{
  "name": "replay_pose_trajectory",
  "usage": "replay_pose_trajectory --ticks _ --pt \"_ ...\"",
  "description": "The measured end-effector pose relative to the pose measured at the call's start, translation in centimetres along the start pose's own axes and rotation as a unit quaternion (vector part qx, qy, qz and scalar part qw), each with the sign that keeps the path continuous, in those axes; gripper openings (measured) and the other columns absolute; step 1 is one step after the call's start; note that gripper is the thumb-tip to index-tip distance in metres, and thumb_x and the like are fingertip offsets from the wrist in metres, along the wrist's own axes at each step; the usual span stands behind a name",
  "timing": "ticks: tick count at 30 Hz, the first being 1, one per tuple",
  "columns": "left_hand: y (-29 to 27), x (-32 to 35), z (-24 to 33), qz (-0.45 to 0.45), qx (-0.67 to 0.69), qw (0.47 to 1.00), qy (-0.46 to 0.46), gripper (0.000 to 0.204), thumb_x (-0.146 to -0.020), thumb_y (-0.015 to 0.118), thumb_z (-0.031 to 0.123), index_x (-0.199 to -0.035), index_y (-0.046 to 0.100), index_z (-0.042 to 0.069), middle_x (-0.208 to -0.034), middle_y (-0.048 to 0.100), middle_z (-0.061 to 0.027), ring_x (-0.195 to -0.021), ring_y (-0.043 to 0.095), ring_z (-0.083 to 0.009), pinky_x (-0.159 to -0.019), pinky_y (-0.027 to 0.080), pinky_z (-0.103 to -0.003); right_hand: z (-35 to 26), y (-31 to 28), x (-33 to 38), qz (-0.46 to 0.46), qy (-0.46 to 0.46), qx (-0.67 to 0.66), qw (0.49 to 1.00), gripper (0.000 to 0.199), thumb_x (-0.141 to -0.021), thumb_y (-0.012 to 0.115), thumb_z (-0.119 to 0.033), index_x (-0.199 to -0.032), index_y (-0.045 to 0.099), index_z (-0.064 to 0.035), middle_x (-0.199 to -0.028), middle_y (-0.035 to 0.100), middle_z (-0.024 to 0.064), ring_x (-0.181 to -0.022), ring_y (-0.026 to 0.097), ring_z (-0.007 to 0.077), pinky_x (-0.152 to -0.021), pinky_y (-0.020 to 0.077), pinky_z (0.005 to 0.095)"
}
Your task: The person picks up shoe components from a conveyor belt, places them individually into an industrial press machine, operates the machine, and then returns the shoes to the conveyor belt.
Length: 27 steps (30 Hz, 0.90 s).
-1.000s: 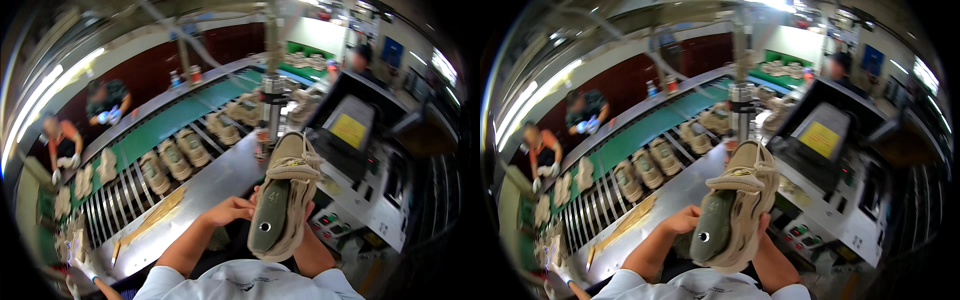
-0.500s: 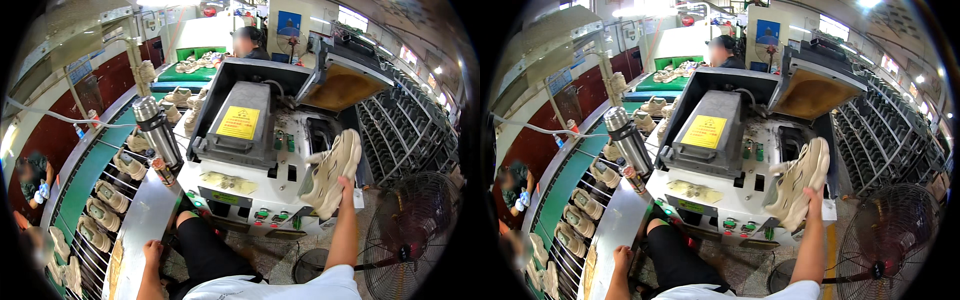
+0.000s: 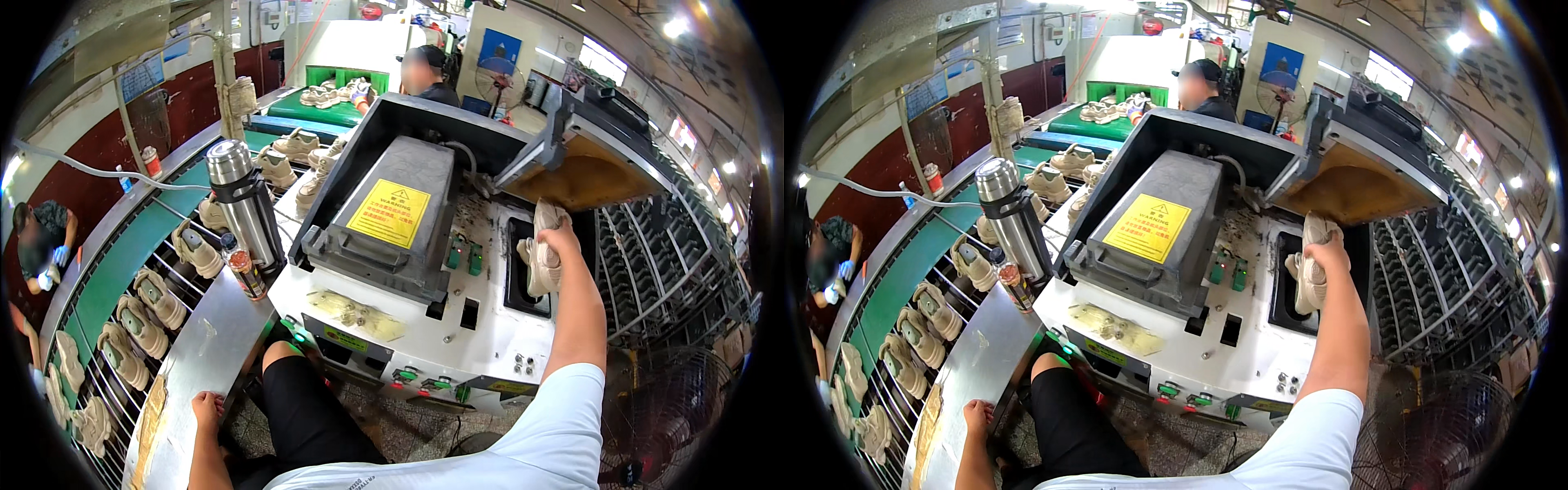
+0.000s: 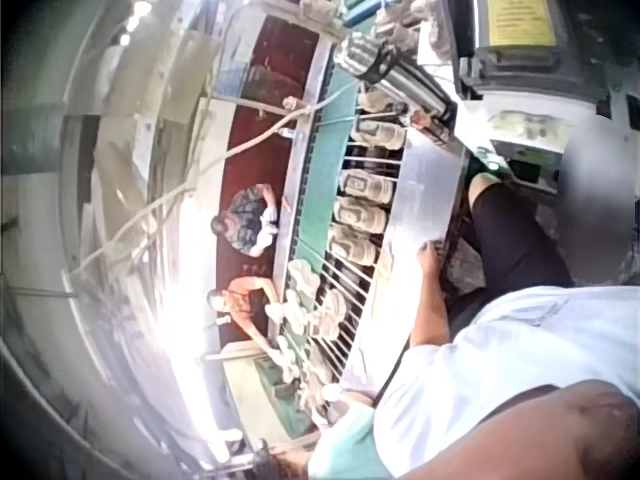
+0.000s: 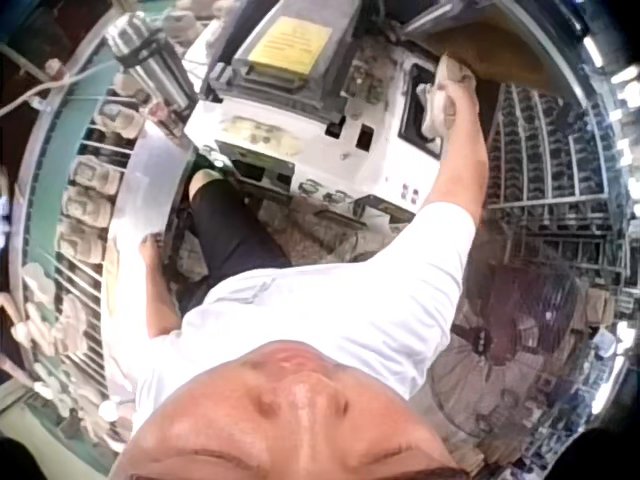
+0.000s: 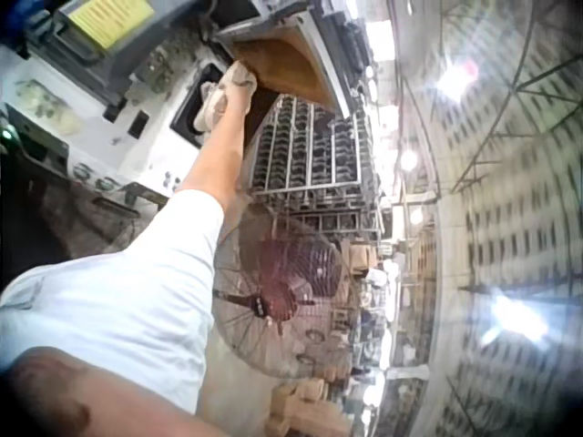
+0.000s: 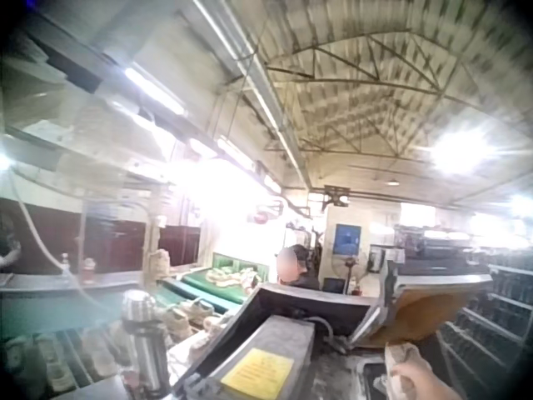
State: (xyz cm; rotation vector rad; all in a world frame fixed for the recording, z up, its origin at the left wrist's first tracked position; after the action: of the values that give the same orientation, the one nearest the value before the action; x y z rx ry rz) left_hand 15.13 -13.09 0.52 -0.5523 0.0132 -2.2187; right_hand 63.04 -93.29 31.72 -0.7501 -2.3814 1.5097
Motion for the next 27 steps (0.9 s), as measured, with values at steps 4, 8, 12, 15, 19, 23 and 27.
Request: replay_pose_trajectory --ticks 4,8,12,15,19,23,27 --pt "0.8 -0.2 0.0 -0.029 -0.03 0.999 0.003 0.018 -0.086 0.05 0.01 -0.076 0.061 0.001 -0.062 0.058 -0.0082 -0.044 0.051 -0.0154 -0.04 0.04 -0.028 1.5 3.1 -1.1 -0.022 0.021 0.061 0.998 0.11 -0.053 0.075 -0.031 -0.149 0.026 -0.0129 -0.145 0.044 0.0124 -0.128 0.049 0.0293 -0.101 0.0427 0.0389" --pt "0.2 0.6 -1.7 0.113 -0.649 0.54 0.524 0.013 -0.082 0.056 0.016 -0.078 0.062 0.006 -0.075 0.059 -0.009 -0.066 0.058 -0.0216 -0.059 0.046 -0.036 -0.5 5.2 -0.6 -0.066 0.031 0.101 0.992 0.112 -0.054 0.077 -0.032 -0.15 0.024 -0.0112 -0.146 0.042 0.0143 -0.129 0.047 0.0302 -0.103 0.0411 0.0399" --pt "0.5 -1.2 -3.0 0.022 -0.682 0.632 0.368 0.02 -0.081 0.057 0.018 -0.095 0.065 0.005 -0.092 0.061 -0.0126 -0.088 0.058 -0.0277 -0.077 0.045 -0.042 0.4 4.2 -1.3 -0.107 0.016 0.084 0.991 0.111 -0.055 0.076 -0.032 -0.149 0.022 -0.0034 -0.146 0.038 0.0215 -0.131 0.044 0.0324 -0.106 0.0381 0.0376" --pt "1.4 -0.2 -1.7 0.012 -0.672 0.649 0.357 0.019 -0.084 0.055 0.017 -0.096 0.065 0.005 -0.092 0.061 -0.0125 -0.089 0.059 -0.0279 -0.079 0.046 -0.042 0.8 3.4 0.3 -0.097 0.005 0.062 0.993 0.109 -0.058 0.073 -0.033 -0.149 0.022 -0.0028 -0.147 0.038 0.0219 -0.13 0.046 0.033 -0.106 0.038 0.0368" --pt "1.7 0.7 -1.2 0.095 -0.652 0.595 0.459 0.021 -0.087 0.053 0.017 -0.1 0.063 0.004 -0.096 0.062 -0.0131 -0.094 0.059 -0.028 -0.083 0.046 -0.042 0.6 3.1 3.0 -0.039 -0.02 0.069 0.997 0.099 -0.067 0.069 -0.041 -0.149 0.025 -0.0094 -0.14 0.047 0.0198 -0.125 0.05 0.0335 -0.103 0.0394 0.039" --pt "12.0 5.1 4.3 -0.077 -0.39 0.887 0.234 0.019 -0.092 0.053 0.02 -0.101 0.061 0.005 -0.078 0.062 -0.0084 -0.069 0.061 -0.0227 -0.062 0.05 -0.038 4.0 1.5 8.9 0.113 -0.144 0.105 0.978 0.068 -0.078 0.065 -0.039 -0.133 0.048 -0.0027 -0.131 0.053 0.0211 -0.119 0.053 0.0361 -0.1 0.0418 0.0434" --pt "23.7 13.5 7.9 -0.228 -0.273 0.888 0.291 0.02 -0.085 0.061 0.021 -0.09 0.071 0.004 -0.083 0.07 -0.0126 -0.074 0.068 -0.0213 -0.069 0.053 -0.033 8.4 2.0 18.8 0.245 -0.353 -0.039 0.902 0.04 -0.085 0.063 -0.023 -0.117 0.06 0.0009 -0.117 0.061 0.0182 -0.107 0.058 0.0354 -0.094 0.0445 0.0427"
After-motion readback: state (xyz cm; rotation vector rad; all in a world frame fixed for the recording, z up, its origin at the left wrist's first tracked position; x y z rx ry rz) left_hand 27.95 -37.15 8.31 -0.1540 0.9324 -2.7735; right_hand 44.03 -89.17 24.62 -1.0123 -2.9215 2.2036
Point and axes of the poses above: each hand's wrist, its own x-axis away from the middle knuckle, its own y-axis out of the palm, z = x × y, the point moved 5 cm from there along -x, towards the middle knuckle
